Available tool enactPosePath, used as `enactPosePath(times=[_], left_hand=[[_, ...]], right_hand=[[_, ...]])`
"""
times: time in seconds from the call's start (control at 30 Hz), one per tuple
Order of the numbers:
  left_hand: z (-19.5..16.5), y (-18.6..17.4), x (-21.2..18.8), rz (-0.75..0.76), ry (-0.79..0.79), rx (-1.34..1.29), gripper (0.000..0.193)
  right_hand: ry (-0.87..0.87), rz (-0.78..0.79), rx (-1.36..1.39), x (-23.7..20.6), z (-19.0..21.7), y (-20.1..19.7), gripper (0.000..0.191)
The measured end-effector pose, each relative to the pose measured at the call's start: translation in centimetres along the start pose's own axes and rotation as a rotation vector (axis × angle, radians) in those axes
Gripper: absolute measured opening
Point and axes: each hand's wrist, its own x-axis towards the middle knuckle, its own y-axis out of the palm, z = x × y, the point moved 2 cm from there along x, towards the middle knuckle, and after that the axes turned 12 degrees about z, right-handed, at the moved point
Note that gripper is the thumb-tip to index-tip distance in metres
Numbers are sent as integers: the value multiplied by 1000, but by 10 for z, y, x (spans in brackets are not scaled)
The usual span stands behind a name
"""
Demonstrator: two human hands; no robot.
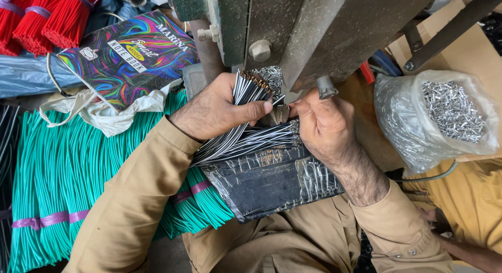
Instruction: The person holds a bundle of black wires in one hand and repeatedly places a metal terminal onto a wire end under a bench-mounted crimping press, operating the press to crimp the terminal onto the wire, then reaches into a bag of metal terminals for the next one. The crimped wires accumulate in the bundle as the cycle repeats.
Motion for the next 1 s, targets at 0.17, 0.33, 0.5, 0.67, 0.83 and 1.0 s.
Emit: enactPosePath(times=[0.17,0.33,0.5,0.67,0.83,1.0], left_hand=[[0,-2,0,17,-2,83,19],[1,2,0,2,43,119,10],[7,0,1,-23,1,44,10],[13,-2,3,-38,-6,4,13],[14,-1,4,-35,19,-28,16],[12,-1,4,-40,-65,32,16]], right_hand=[[4,15,-5,-2,-6,2,5],[107,16,3,-5,-14,4,5],[340,-13,600,-1,-33,6,9],[393,-16,630,-16,-25,-13,18],[344,472,-53,-38,-8,-59,17],[307,501,-76,-50,-7,-52,16]])
